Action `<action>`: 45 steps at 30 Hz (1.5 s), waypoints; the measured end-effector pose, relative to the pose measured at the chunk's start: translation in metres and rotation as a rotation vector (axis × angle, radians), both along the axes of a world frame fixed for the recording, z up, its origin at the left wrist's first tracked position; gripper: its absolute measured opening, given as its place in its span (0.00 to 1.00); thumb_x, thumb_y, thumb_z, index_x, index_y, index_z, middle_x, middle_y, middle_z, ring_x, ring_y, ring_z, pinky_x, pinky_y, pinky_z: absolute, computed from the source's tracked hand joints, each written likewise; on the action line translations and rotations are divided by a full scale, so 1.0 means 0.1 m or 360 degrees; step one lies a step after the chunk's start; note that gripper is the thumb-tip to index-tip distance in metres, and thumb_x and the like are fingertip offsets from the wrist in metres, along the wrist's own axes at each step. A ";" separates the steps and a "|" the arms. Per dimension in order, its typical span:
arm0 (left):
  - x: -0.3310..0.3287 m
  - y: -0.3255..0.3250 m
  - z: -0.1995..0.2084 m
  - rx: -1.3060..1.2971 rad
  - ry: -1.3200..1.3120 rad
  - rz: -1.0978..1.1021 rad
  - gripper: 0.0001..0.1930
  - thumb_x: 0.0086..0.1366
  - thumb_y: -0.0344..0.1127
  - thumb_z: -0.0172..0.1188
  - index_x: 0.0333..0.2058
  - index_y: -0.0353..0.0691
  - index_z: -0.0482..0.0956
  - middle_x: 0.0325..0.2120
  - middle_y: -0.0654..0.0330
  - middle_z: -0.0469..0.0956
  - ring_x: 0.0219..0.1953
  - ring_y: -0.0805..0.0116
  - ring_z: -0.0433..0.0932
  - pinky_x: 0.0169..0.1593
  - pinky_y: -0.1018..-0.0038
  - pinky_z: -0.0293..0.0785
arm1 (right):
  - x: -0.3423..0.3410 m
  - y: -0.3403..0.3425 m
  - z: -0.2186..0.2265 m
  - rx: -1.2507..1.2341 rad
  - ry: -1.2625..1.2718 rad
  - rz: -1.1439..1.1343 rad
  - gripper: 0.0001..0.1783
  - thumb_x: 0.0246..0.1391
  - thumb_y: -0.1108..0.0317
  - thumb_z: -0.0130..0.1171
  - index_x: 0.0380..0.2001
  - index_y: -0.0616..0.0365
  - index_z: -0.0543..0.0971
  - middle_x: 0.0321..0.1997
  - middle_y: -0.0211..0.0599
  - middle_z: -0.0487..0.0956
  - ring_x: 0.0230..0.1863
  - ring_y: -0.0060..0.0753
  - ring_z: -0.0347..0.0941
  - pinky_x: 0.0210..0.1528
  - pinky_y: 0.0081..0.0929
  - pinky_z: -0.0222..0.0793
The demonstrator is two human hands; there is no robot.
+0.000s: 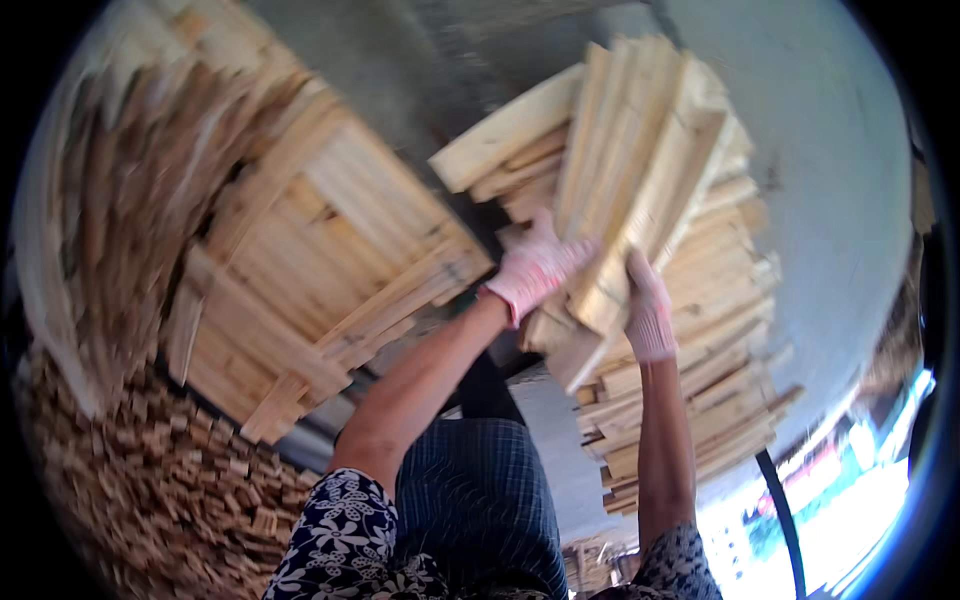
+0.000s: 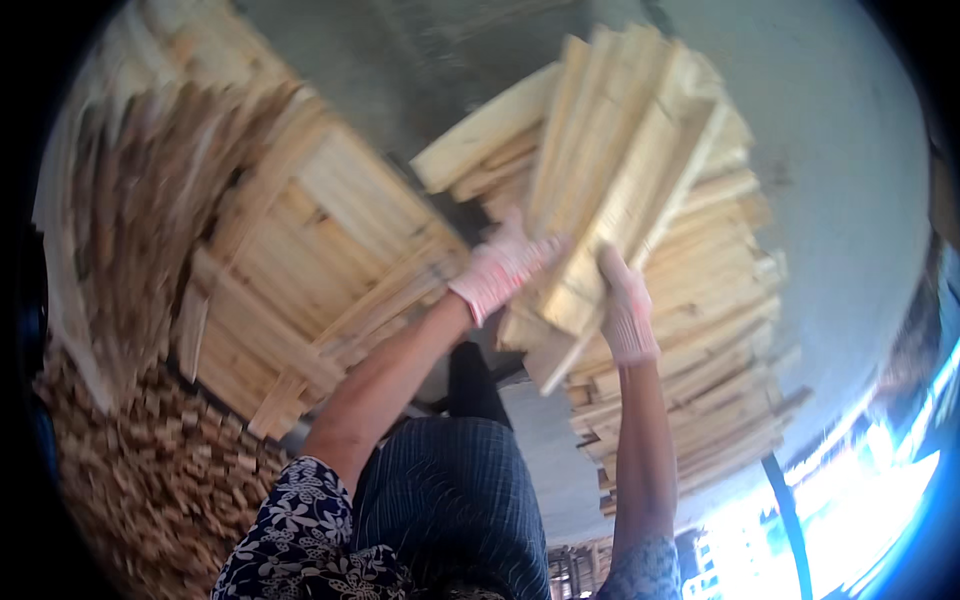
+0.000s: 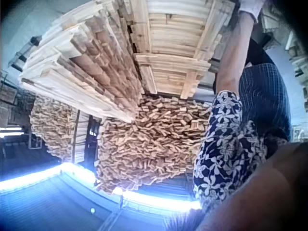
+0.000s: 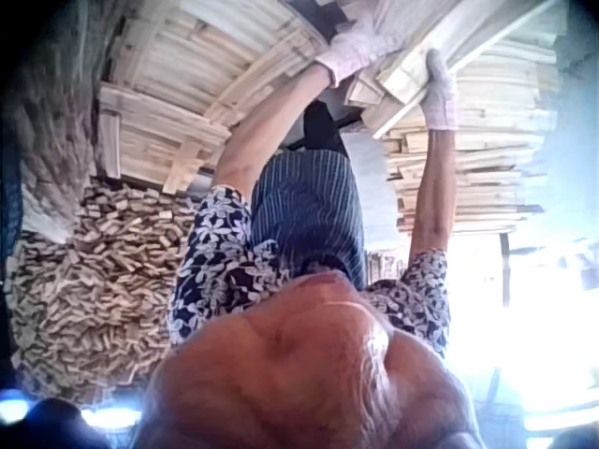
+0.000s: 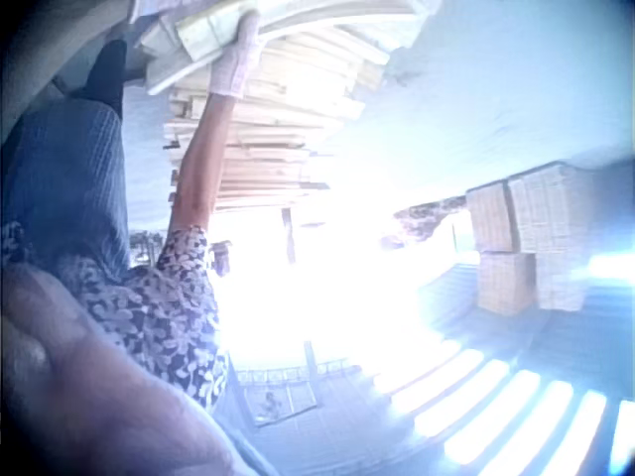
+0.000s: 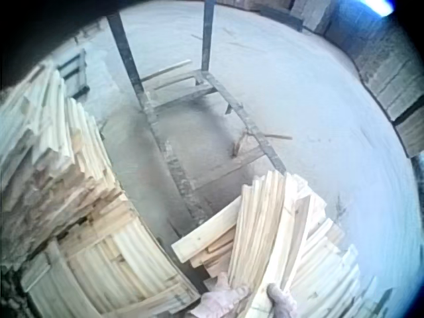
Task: The person sits on the floor and repeatedly picks up wooden planks from a pile to their right, placing them onto a growing stack to their left. They wear pink gloves and handle the wood by hand, aligning the planks as they build the stack.
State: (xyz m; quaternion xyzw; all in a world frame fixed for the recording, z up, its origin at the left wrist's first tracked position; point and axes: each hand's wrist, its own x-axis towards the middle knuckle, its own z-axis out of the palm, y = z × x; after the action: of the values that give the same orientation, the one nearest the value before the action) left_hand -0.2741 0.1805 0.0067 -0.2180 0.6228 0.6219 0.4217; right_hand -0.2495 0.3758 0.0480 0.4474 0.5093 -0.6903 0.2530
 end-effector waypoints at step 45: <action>2.34 -3.01 -1.01 -0.1906 0.0249 0.0919 0.53 0.58 0.44 0.69 0.75 0.47 0.43 0.65 0.35 0.57 0.63 0.30 0.62 0.66 0.45 0.62 | 0.30 -2.90 -1.20 0.1966 0.0392 0.2225 0.56 0.51 0.46 0.67 0.77 0.33 0.46 0.62 0.58 0.66 0.59 0.66 0.73 0.59 0.59 0.71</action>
State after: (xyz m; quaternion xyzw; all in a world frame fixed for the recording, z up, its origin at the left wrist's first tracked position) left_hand -0.0400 -0.1200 -0.0942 -0.5266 0.8059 0.2707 -0.0019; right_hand -0.2196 0.0857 -0.0725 0.0191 0.9615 -0.0319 0.2723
